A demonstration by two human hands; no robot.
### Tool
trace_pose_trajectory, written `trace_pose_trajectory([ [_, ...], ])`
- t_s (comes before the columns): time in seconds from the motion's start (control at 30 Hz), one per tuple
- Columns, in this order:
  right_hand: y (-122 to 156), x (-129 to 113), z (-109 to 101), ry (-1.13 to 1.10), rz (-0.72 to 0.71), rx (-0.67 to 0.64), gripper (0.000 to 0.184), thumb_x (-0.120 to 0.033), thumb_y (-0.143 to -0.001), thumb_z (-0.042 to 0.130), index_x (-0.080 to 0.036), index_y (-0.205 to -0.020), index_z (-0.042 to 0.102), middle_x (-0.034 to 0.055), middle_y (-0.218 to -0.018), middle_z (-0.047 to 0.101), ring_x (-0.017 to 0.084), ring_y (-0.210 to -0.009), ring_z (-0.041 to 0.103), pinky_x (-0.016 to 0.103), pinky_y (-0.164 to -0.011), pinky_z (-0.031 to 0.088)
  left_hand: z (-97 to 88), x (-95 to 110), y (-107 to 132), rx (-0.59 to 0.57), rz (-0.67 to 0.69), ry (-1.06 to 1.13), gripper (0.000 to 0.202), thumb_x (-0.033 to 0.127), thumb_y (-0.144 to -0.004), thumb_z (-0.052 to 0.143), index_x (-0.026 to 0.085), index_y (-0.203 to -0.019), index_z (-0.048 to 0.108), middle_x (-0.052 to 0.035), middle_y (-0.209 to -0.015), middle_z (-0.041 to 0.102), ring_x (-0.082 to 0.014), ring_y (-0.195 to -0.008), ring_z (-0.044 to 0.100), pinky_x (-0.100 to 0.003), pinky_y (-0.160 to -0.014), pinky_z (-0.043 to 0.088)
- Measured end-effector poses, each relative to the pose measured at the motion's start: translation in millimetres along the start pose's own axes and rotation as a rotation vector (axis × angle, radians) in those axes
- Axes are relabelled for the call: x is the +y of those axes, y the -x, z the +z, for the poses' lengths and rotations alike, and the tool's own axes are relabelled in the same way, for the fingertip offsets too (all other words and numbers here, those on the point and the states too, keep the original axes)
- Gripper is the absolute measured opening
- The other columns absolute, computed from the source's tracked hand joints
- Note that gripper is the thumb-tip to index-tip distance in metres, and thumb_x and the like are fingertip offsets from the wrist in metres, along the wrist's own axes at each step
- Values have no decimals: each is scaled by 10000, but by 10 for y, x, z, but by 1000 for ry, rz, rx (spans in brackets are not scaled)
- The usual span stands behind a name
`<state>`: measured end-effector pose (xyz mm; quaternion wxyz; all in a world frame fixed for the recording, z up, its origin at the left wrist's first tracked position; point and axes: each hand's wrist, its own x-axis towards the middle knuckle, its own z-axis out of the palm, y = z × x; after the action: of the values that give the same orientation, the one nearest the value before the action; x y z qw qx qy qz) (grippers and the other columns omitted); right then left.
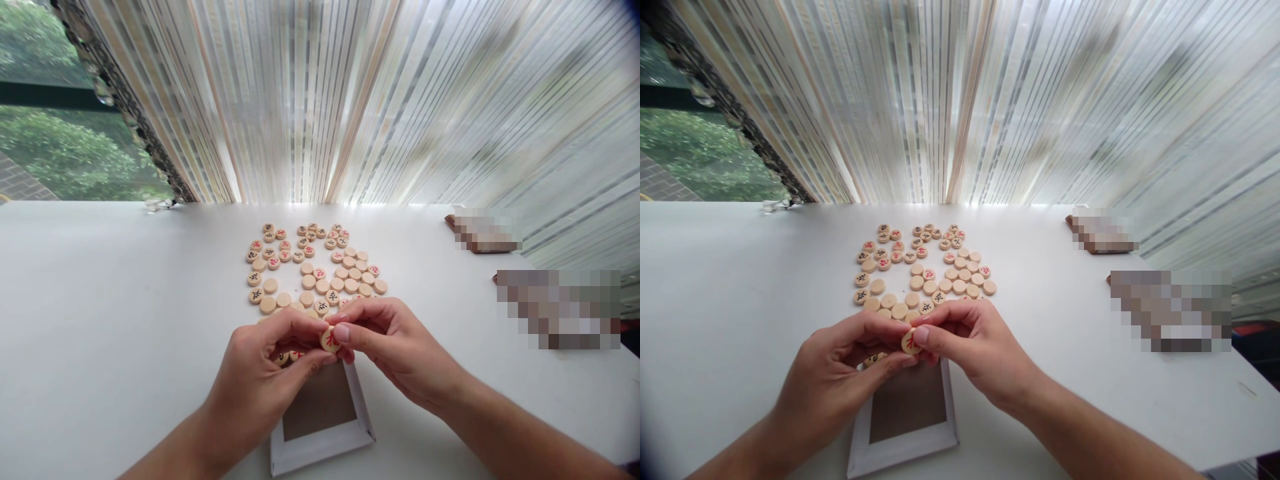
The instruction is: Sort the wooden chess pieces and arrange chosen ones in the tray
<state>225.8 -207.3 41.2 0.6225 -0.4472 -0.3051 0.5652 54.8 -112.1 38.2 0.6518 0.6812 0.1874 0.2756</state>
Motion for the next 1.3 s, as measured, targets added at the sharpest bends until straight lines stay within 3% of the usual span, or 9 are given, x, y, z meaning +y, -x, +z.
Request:
trace_pose_trajectory([
  [0.2, 8, 3, -10, -6, 29, -22, 227, -244, -801, 922, -216, -1019, 864, 35, -848, 811, 87, -738, 715, 150, -683, 572, 7, 12, -53, 56, -151, 259, 151, 131, -811, 873, 177, -927, 789, -13, -851, 846, -166, -763, 825, -208, -737, 689],
  [0.4, 4, 0, 35, -78, 55, -4, 296, -176, -681, 985, -200, -940, 845, 25, -868, 819, 119, -775, 766, 207, -768, 633, 5, 15, -51, 84, -225, 268, 249, 188, -753, 932, 168, -963, 802, -20, -819, 847, -173, -754, 824, -205, -716, 692],
  [0.6, 3, 33, 53, -66, 95, 127, 441, -92, -462, 1047, -145, -810, 781, 8, -720, 786, 92, -636, 712, 153, -634, 591, 30, -9, -27, 35, -202, 257, 222, 175, -783, 907, 166, -975, 797, -32, -880, 856, -176, -820, 832, -193, -776, 683],
  [0.7, 5, 39, 62, -70, 119, 153, 471, -103, -424, 1055, -146, -759, 727, -18, -620, 740, 90, -556, 676, 144, -544, 542, 43, -12, -9, 0, -166, 266, 164, 154, -828, 862, 163, -976, 793, -39, -914, 858, -183, -846, 835, -207, -808, 684],
  [0.83, 3, 26, 69, -48, 102, 144, 442, -197, -483, 1056, -152, -716, 683, -32, -571, 698, 84, -486, 614, 158, -465, 473, 51, 7, -5, -48, -124, 258, 92, 118, -894, 783, 162, -975, 789, -48, -928, 859, -194, -852, 837, -249, -842, 689],
  [1.03, -10, 14, 51, 7, 22, 89, 330, -328, -642, 1006, -140, -712, 744, 15, -652, 736, 103, -556, 632, 203, -529, 515, 33, 16, -28, -48, -129, 215, 127, 119, -889, 799, 173, -1004, 803, -51, -949, 859, -215, -878, 836, -275, -854, 693],
  [1.3, 20, 29, 19, -4, -4, 29, 218, -295, -797, 921, -161, -944, 832, 40, -806, 790, 103, -688, 693, 194, -644, 569, 10, 11, -5, 43, -146, 211, 167, 133, -863, 828, 174, -1024, 816, -37, -924, 860, -197, -813, 836, -246, -807, 697],
])
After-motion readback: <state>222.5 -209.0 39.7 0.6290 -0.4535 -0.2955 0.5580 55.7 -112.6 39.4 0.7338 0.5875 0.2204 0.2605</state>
